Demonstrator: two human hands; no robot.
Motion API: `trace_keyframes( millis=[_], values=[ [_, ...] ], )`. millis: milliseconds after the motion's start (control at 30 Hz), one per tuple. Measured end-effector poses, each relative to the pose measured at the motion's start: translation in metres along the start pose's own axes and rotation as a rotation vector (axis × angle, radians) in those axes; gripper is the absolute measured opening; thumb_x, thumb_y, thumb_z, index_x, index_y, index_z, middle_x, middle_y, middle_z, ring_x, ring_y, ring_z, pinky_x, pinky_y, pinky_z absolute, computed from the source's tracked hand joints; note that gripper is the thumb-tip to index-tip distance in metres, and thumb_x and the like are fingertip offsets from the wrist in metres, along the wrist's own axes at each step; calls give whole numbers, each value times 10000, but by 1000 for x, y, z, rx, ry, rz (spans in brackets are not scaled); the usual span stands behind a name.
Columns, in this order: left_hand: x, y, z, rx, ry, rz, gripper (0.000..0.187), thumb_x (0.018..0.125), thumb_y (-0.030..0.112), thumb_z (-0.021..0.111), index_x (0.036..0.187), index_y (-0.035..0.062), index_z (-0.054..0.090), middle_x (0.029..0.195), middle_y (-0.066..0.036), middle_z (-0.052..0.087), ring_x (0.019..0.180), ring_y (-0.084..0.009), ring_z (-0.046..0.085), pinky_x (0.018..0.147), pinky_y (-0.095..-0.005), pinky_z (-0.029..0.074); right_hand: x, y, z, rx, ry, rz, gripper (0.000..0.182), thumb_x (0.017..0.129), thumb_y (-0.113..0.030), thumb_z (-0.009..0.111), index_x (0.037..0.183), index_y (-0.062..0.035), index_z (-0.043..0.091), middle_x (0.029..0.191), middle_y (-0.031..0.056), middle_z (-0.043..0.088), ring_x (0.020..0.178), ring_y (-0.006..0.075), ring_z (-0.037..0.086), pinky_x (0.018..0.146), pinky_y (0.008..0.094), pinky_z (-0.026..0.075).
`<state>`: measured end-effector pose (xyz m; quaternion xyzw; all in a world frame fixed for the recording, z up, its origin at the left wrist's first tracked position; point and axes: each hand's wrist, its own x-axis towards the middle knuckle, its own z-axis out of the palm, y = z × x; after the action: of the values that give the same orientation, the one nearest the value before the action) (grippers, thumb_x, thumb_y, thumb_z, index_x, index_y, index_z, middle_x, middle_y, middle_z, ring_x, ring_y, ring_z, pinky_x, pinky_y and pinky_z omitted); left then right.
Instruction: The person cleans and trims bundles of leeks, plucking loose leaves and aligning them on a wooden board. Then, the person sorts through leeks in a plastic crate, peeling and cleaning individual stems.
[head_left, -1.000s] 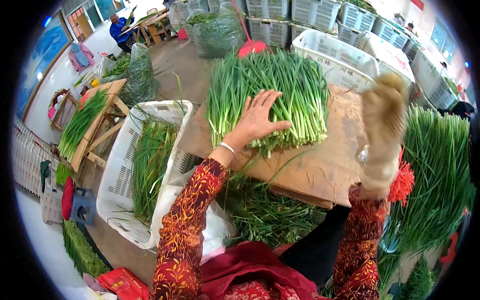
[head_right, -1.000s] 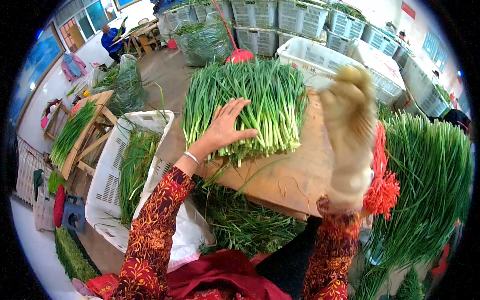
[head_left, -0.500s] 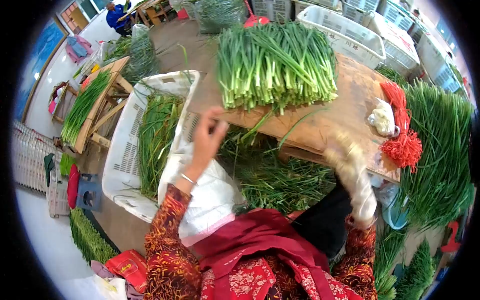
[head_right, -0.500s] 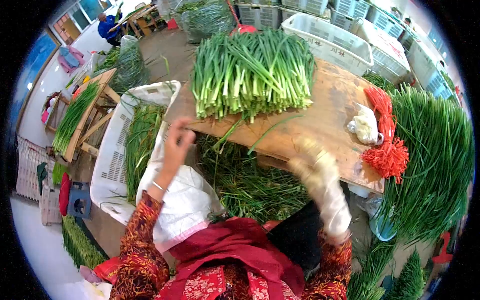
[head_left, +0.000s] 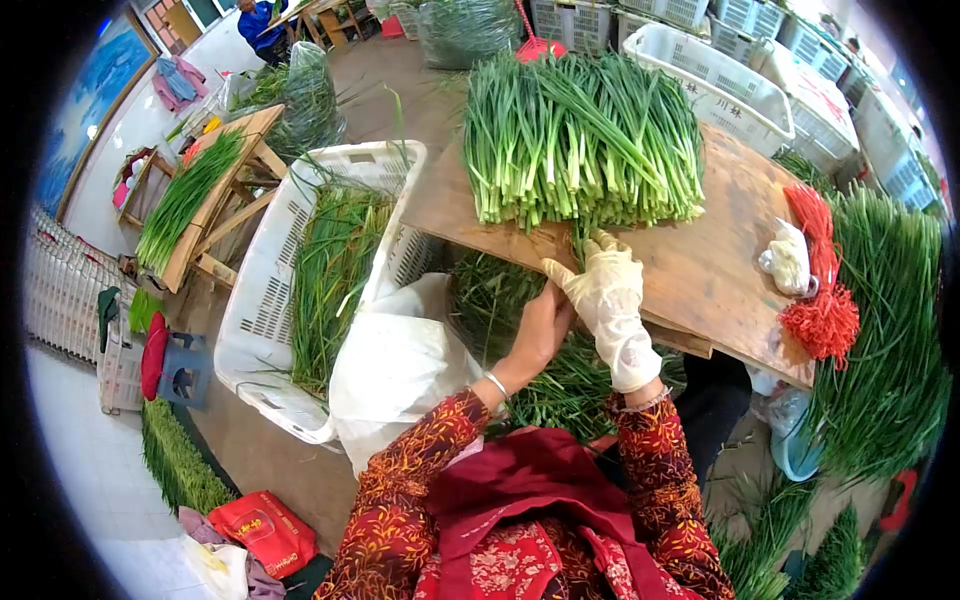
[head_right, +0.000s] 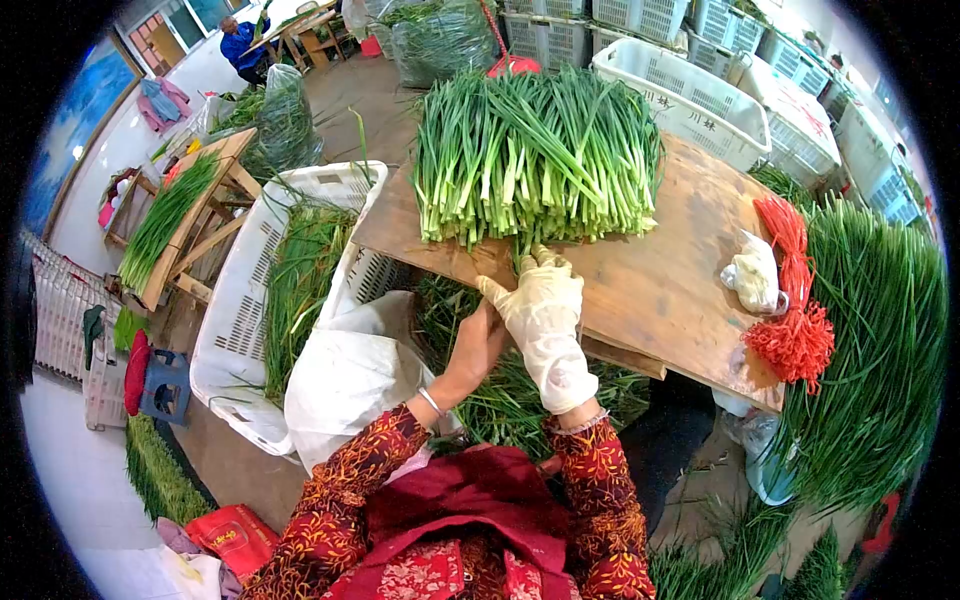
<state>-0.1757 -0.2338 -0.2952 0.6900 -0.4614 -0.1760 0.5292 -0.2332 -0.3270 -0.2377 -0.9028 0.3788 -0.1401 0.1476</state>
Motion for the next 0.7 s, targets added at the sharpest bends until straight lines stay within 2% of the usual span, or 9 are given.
trace_keyframes(
  millis=[67, 167, 233, 300, 367, 433, 500, 633, 700],
  values=[
    [-4, 3, 5, -192, 50, -21, 311, 835, 66, 525, 1118, -5, 419, 851, -220, 602, 811, -356, 601, 675, -355, 455, 1, 5, 6, 33, 148, -11, 460, 761, -416, 593, 1005, -26, 587, 1044, 164, 575, 907, 305, 578, 738, 401, 462],
    [-5, 29, -8, -139, -139, -208, 314, 853, 98, 520, 1134, 4, 415, 845, -203, 613, 786, -318, 615, 667, -332, 455, 6, 16, 11, 102, 89, 48, 337, 796, -342, 564, 968, -54, 594, 824, 149, 627, 749, 317, 610, 655, 409, 475],
    [-3, 34, -16, -151, -123, -90, 294, 860, 133, 521, 1126, 28, 450, 794, -168, 627, 695, -262, 623, 622, -315, 463, 7, 24, 8, 41, 28, 40, 334, 827, -329, 540, 1018, -61, 593, 750, 162, 622, 748, 323, 601, 662, 403, 469],
    [4, 41, -36, -45, -368, -104, 277, 875, 152, 507, 1117, 17, 491, 800, -96, 634, 678, -106, 597, 615, -233, 479, 5, 38, 6, 112, 97, -92, 289, 840, -309, 515, 980, -67, 588, 732, 166, 623, 712, 324, 605, 622, 383, 481],
    [15, 38, -49, -47, -194, -11, 232, 885, 154, 493, 1091, 50, 519, 771, -65, 626, 621, -102, 570, 587, -228, 470, -1, 54, 9, 186, 148, -141, 314, 844, -321, 532, 992, -50, 592, 710, 166, 620, 672, 308, 604, 591, 352, 470],
    [27, 23, -54, -7, -62, 36, 221, 879, 127, 498, 1081, 41, 520, 755, -53, 621, 637, -98, 559, 599, -225, 460, -7, 61, 10, 594, -35, 82, 322, 835, -326, 566, 982, -42, 604, 697, 161, 614, 618, 279, 590, 574, 333, 451],
    [35, 21, -54, -21, -41, 66, 214, 864, 93, 508, 1071, 40, 525, 833, -54, 608, 687, -105, 553, 623, -232, 453, -9, 61, 8, 618, -29, 65, 316, 834, -319, 573, 972, -37, 606, 692, 158, 610, 606, 261, 581, 569, 327, 446],
    [92, 38, -47, 361, 60, 749, 258, 825, 62, 532, 1081, 85, 551, 1077, -93, 536, 1050, -229, 513, 875, -317, 428, -10, 58, 10, 784, -58, 79, 292, 834, -298, 586, 936, -24, 609, 653, 123, 584, 565, 197, 543, 546, 305, 425],
    [123, 52, -51, 500, 18, 744, 310, 859, 164, 507, 1167, 135, 506, 1231, -59, 463, 1165, -230, 428, 983, -368, 334, -11, 57, 8, 897, -108, 117, 282, 837, -290, 586, 920, -22, 608, 621, 94, 566, 549, 169, 522, 534, 293, 416]
  ],
)
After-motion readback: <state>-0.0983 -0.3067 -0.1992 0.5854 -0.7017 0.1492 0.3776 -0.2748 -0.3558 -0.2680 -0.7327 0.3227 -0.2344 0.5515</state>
